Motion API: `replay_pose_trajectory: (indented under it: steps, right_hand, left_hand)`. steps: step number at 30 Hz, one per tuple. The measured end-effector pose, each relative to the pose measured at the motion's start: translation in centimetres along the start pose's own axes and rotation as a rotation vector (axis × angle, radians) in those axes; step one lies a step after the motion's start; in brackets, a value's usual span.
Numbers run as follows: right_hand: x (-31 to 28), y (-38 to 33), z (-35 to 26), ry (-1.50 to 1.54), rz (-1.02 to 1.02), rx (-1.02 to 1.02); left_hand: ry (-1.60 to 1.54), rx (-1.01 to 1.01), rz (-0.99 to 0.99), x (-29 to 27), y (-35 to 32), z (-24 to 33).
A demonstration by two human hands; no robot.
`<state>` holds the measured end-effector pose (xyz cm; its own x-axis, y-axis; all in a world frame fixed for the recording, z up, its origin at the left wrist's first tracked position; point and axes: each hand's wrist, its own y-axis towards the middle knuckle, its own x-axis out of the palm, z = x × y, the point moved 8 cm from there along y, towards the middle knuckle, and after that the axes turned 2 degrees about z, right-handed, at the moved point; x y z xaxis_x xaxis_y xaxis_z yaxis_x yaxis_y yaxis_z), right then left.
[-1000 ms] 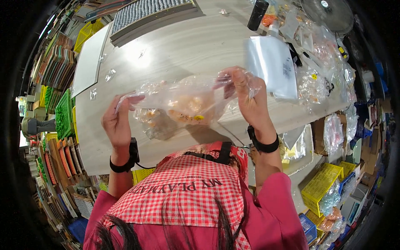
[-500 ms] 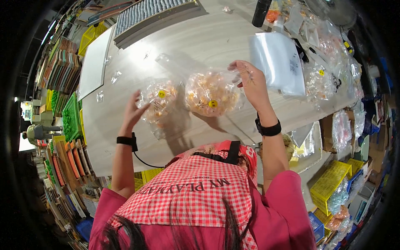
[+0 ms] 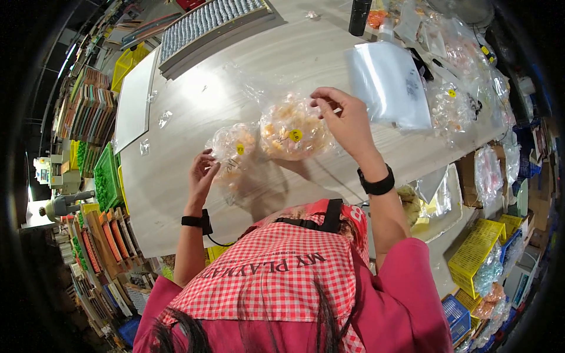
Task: Gathering small parts from bins, placing them into plastic bags, and marking the bags with a pen.
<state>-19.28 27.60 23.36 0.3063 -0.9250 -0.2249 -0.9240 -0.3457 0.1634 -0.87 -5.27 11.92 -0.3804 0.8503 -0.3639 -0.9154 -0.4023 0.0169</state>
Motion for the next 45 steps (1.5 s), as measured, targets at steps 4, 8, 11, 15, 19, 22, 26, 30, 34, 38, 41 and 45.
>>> replay_pose_trajectory:
  steps: [4,8,11,15,19,22,26,30,34,38,41,45]
  right_hand:
    - [4.1,-0.9,-0.9,0.058,-0.062,-0.03]
    - [8.5,-2.6,-2.2,-0.054,-0.295,-0.106]
    - [9.9,-3.6,-2.1,-0.076,-0.38,-0.114]
    - [9.6,-4.1,-1.9,-0.091,-0.37,-0.12]
    - [10.6,-4.3,-3.0,0.008,-0.357,-0.195]
    - [13.0,-5.0,-3.5,-0.012,-0.399,-0.324]
    - [16.5,-7.1,-0.6,-0.055,-0.595,-0.344]
    - [18.6,-9.3,2.8,-0.189,-0.682,-0.39]
    - [20.2,-9.8,1.2,-0.072,-0.661,-0.46]
    - [22.1,-10.2,1.3,-0.14,-0.715,-0.489]
    - [23.4,-10.7,1.9,-0.227,-0.781,-0.491]
    - [24.5,-11.2,3.4,-0.344,-0.778,-0.503]
  left_hand:
    - [-0.084,-0.187,0.11,-1.6,1.1,-3.5]
    - [0.734,0.107,0.089,0.0,1.6,-3.4]
    - [0.33,-0.14,0.265,-1.3,1.3,-5.3]
    - [0.341,0.026,0.238,-0.7,-0.6,2.0]
    - [0.353,0.322,0.085,1.6,-2.6,10.3]
    - [0.324,0.357,0.021,2.4,-4.2,11.0]
    - [0.272,0.294,0.049,3.8,-5.7,10.6]
    - [0.216,0.12,0.045,3.1,-7.6,5.4]
    - [-0.008,0.034,0.013,1.9,-8.7,4.5]
    - [-0.136,-0.121,0.025,0.8,-9.4,1.8]
    - [-0.073,-0.305,0.117,0.5,-9.5,-0.4]
    - [0.199,-0.1,0.171,1.9,-9.8,0.2]
